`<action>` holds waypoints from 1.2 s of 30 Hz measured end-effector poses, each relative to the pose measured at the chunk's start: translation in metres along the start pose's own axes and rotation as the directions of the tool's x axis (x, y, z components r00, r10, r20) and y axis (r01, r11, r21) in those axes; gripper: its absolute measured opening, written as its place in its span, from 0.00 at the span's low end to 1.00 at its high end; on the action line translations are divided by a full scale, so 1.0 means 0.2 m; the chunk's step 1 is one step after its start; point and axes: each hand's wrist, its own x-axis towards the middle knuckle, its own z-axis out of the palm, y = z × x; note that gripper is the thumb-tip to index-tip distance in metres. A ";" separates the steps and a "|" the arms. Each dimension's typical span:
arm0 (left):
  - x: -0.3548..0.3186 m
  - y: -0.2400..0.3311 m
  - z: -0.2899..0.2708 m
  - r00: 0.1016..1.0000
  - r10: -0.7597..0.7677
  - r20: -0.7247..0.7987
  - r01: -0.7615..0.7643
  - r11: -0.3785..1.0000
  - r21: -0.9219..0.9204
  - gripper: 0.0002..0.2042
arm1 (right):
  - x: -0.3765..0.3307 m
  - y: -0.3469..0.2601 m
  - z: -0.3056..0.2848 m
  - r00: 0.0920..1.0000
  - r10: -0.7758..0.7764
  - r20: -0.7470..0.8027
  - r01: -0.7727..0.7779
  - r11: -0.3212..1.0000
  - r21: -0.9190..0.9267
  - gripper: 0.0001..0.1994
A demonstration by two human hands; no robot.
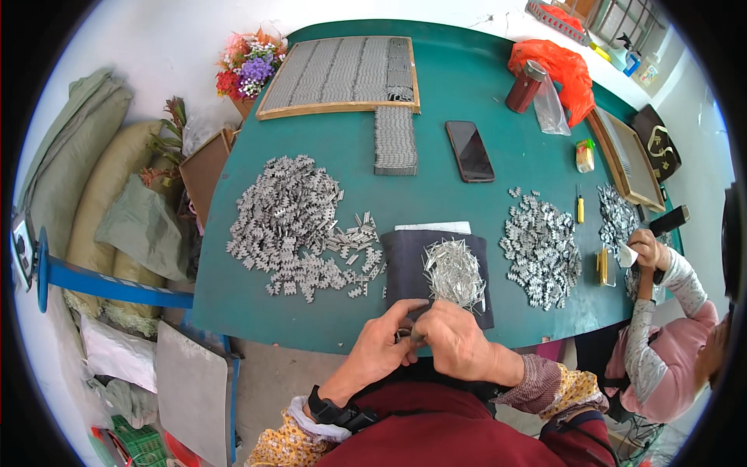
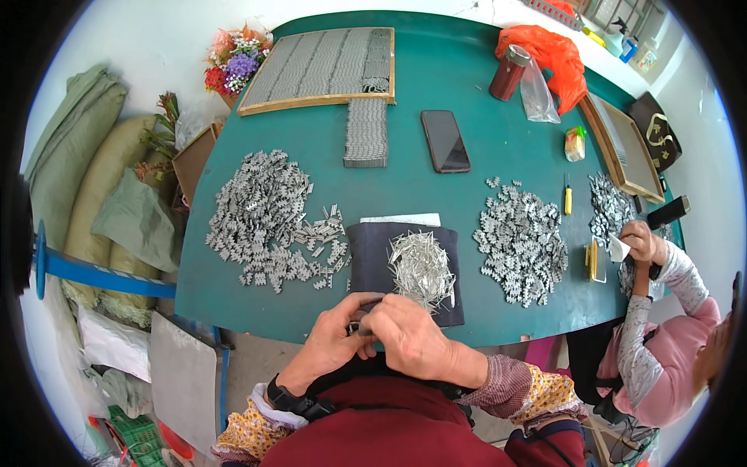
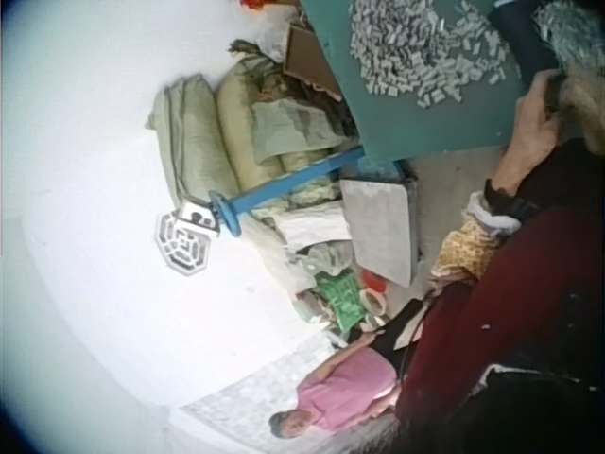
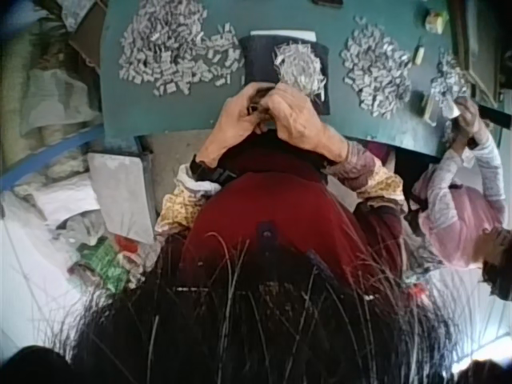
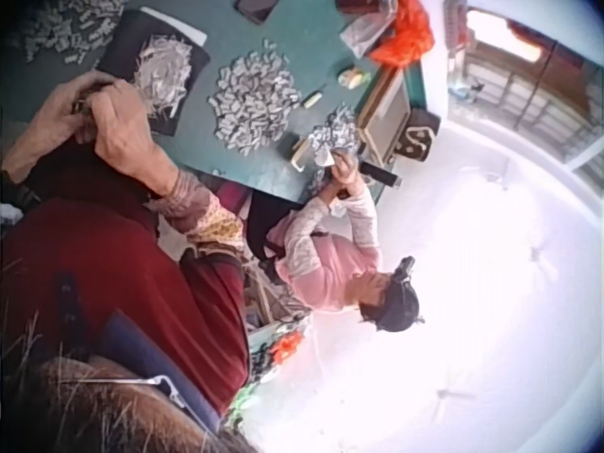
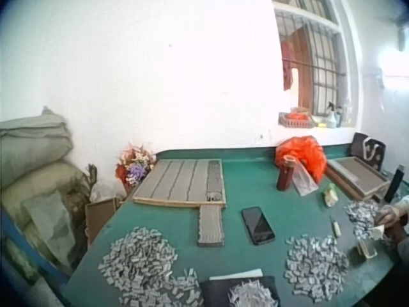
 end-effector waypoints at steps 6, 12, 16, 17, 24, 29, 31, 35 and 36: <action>0.01 0.05 -0.01 0.999 -0.030 0.015 0.031 0.996 -0.089 0.22 | -0.01 0.04 0.00 0.985 0.171 -0.026 -0.168 0.983 0.067 0.10; 0.02 0.01 0.01 0.999 0.011 -0.045 -0.018 0.986 -0.165 0.23 | -0.09 0.02 0.01 0.933 0.357 -0.047 -0.341 0.918 0.205 0.14; 0.03 0.01 0.00 0.999 0.034 -0.022 -0.037 0.993 -0.110 0.23 | -0.11 -0.02 0.00 0.950 0.303 -0.081 -0.292 0.948 0.126 0.18; 0.02 0.03 0.01 0.999 0.043 -0.015 -0.044 0.995 -0.087 0.23 | -0.12 -0.02 0.00 0.950 0.299 -0.089 -0.288 0.950 0.118 0.20; 0.02 0.08 0.01 0.999 0.047 0.001 -0.046 0.987 -0.152 0.22 | -0.10 0.00 -0.02 0.960 0.267 -0.084 -0.253 0.955 0.154 0.21; 0.05 0.02 0.01 0.998 0.057 0.020 -0.052 0.979 -0.199 0.21 | -0.12 0.00 -0.01 0.940 0.336 -0.055 -0.319 0.925 0.207 0.19; 0.05 0.02 0.01 0.997 0.071 0.024 -0.063 0.963 -0.263 0.19 | -0.12 -0.01 -0.01 0.931 0.360 -0.051 -0.344 0.918 0.198 0.20; 0.06 0.03 0.00 0.997 -0.030 0.065 0.052 0.926 -0.373 0.09 | -0.11 -0.01 -0.01 0.941 0.324 -0.097 -0.309 0.940 0.147 0.20; 0.06 0.02 0.00 0.996 -0.061 0.059 0.080 0.902 -0.424 0.06 | -0.12 -0.01 0.00 0.941 0.322 -0.098 -0.310 0.942 0.127 0.21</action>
